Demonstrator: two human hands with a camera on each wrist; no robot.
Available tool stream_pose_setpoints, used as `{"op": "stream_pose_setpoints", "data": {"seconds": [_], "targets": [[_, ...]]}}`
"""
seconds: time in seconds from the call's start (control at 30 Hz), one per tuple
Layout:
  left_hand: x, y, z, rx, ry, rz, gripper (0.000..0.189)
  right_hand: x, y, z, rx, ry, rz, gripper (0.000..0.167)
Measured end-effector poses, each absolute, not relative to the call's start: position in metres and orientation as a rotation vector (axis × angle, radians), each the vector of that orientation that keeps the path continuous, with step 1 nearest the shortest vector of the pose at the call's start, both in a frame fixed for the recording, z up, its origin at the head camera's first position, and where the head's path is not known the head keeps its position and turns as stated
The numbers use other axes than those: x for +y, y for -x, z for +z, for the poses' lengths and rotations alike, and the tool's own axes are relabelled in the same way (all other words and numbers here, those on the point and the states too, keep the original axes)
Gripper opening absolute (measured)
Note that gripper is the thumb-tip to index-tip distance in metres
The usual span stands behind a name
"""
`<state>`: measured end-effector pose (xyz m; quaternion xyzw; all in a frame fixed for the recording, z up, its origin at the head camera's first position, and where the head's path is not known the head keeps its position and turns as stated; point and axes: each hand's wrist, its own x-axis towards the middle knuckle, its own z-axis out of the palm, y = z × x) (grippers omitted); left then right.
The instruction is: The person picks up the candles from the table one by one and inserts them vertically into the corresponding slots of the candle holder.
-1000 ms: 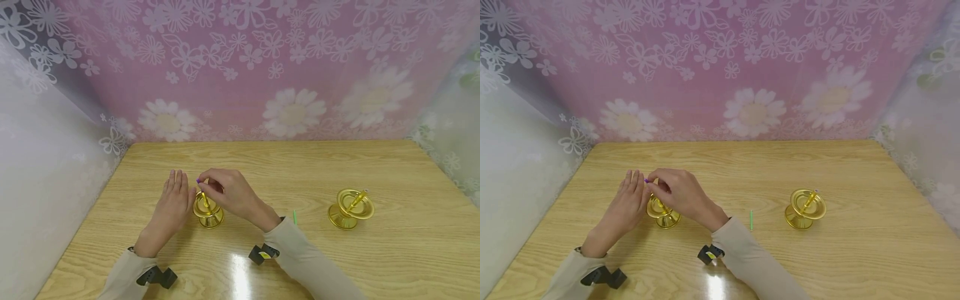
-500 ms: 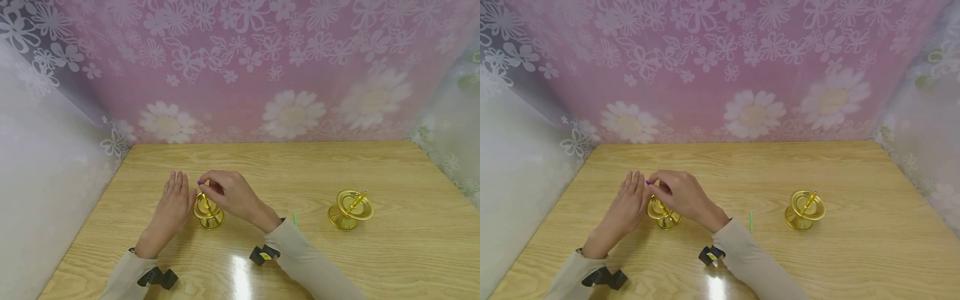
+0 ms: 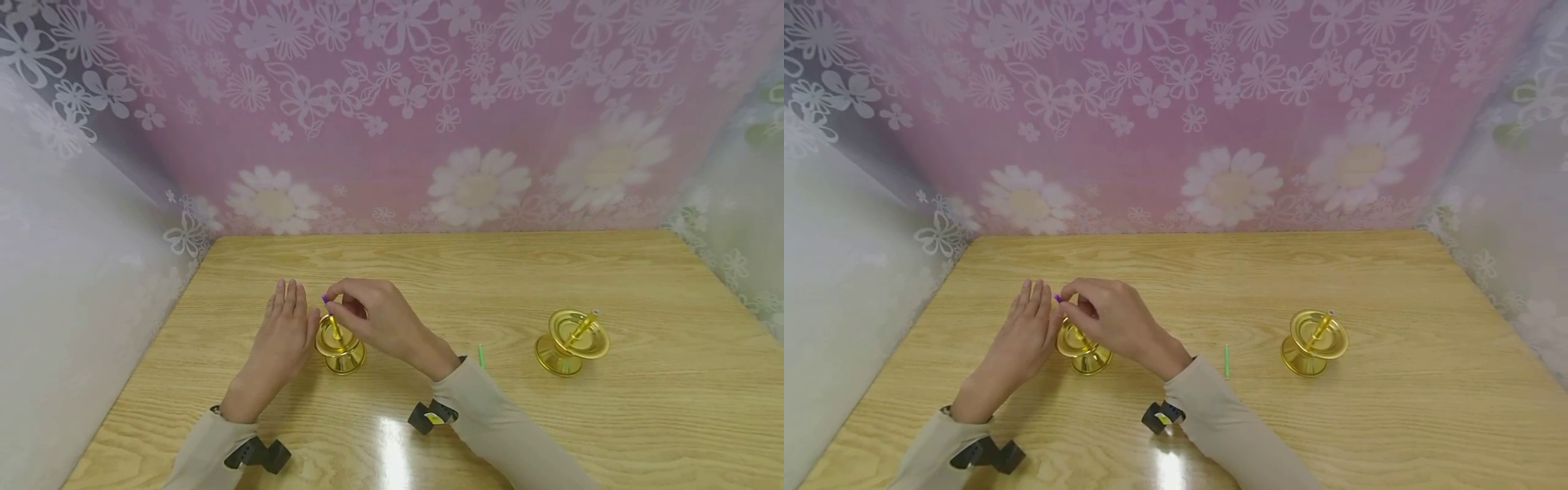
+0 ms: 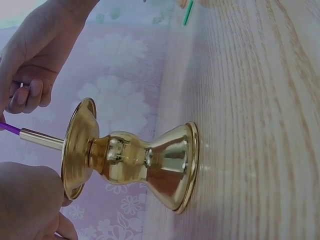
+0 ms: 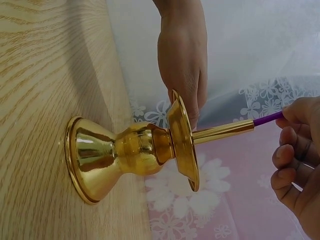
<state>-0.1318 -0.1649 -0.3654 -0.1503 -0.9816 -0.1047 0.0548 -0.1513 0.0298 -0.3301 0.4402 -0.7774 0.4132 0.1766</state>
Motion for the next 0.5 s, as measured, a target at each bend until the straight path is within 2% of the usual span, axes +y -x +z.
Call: {"op": "stream_pose_setpoints", "data": {"seconds": [0.5], "targets": [[-0.1633,0.1300,-0.3631,-2.995,0.432,-0.325,0.058,0.0376,0.1522,-0.3317,-2.214,-1.213,1.164,0.007]]}}
